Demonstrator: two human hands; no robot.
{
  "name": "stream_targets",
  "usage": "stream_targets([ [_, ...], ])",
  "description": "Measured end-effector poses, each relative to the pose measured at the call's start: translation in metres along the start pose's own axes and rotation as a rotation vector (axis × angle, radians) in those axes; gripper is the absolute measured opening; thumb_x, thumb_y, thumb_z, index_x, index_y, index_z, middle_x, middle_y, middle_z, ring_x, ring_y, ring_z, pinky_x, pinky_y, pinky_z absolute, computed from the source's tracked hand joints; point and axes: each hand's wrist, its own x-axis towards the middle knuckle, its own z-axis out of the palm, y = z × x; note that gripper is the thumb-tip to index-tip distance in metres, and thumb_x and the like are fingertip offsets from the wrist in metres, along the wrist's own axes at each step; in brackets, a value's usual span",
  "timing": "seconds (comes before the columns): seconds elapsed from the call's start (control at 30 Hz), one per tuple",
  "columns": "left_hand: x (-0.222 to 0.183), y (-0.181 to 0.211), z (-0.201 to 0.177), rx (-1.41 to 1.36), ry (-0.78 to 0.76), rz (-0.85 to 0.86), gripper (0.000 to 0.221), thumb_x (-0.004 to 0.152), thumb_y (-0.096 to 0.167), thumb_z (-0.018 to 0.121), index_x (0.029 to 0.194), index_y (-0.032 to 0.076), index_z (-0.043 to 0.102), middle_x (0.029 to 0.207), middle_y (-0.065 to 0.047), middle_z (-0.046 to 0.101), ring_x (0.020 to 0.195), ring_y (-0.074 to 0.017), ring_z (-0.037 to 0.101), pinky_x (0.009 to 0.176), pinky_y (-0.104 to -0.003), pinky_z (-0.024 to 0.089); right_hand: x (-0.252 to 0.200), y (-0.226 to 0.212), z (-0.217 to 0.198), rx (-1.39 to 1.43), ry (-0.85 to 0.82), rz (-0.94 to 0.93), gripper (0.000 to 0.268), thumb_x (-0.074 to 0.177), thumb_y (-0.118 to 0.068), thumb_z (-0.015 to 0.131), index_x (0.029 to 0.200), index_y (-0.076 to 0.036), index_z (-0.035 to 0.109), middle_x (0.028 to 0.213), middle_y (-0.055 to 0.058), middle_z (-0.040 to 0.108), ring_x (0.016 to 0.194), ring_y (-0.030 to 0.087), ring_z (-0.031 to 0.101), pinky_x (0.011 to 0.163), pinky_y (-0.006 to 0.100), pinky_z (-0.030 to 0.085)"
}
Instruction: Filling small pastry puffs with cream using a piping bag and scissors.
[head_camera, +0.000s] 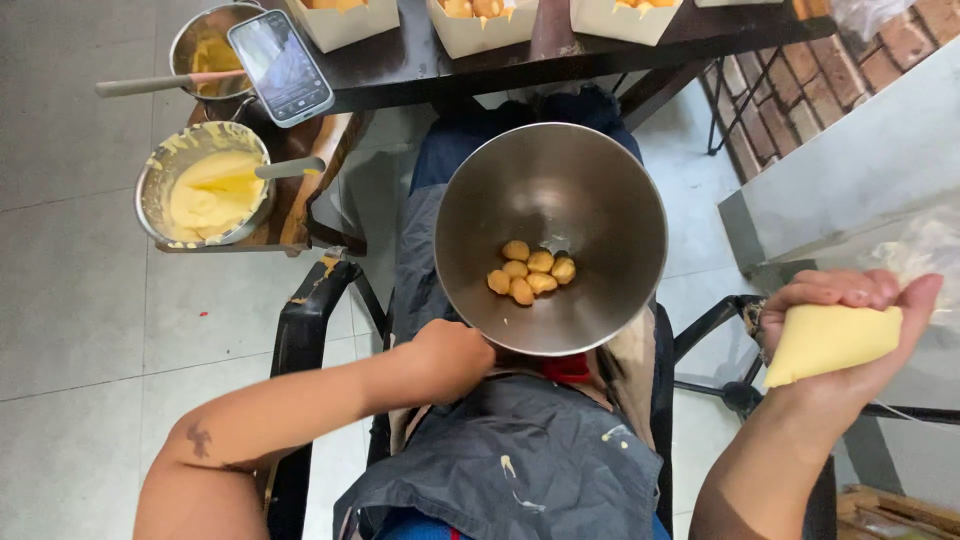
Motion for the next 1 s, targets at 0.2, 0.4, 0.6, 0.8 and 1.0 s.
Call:
stream_targets([
  [0.2,0.043,-0.011,0.109,0.047,0.283,-0.069,0.012,0.09,0.016,0.064,0.088,0.008,0.072,0.09,-0.015,0.075,0.083,-0.0329,0.075,0.063,-0.046,0.059,-0.027,0.028,0.025,0.004,0.092,0.001,0.049,0.117,-0.044,0.063,0.08,-0.014,0.052,0.081,-0.005,0.06,0.071,0.01,0.055,0.071,0.023,0.049],
  [0.4,-0.021,-0.009,0.028,-0.293,0.27,0.11,0.012,0.083,0.014,0.07,0.092,0.006,0.072,0.087,-0.015,0.075,0.081,-0.0345,0.072,0.067,-0.047,0.057,-0.027,0.049,0.036,-0.017,0.206,0.147,0.05,0.113,-0.05,0.055,0.08,-0.013,0.054,0.091,0.001,0.068,0.086,0.016,0.066,0.073,0.028,0.056],
  [0.6,-0.052,0.012,-0.067,-0.679,0.311,0.142,0.015,0.093,0.018,0.067,0.104,0.008,0.068,0.079,-0.009,0.073,0.07,-0.0256,0.075,0.066,-0.039,0.058,-0.045,0.072,0.045,-0.049,0.137,0.381,0.054,0.113,-0.052,0.051,0.08,-0.009,0.056,0.118,0.015,0.071,0.124,0.037,0.059,0.066,0.033,0.061],
  [0.8,0.007,0.025,-0.109,-0.617,0.555,0.182,0.027,0.089,0.016,0.069,0.115,0.007,0.07,0.082,-0.009,0.074,0.068,-0.0192,0.074,0.064,-0.036,0.059,-0.049,0.091,0.081,-0.084,0.003,0.407,0.052,0.109,-0.048,0.047,0.08,-0.007,0.057,0.129,0.03,0.065,0.133,0.051,0.05,0.076,0.045,0.065],
  [1.0,0.074,-0.002,-0.126,-0.86,0.253,0.16,0.028,0.092,0.031,0.07,0.11,0.011,0.076,0.086,-0.009,0.079,0.072,-0.0176,0.076,0.06,-0.034,0.06,-0.02,0.073,0.041,-0.158,0.056,0.162,0.053,0.117,-0.051,0.052,0.084,-0.011,0.057,0.105,0.014,0.063,0.112,0.038,0.063,0.088,0.047,0.066],
])
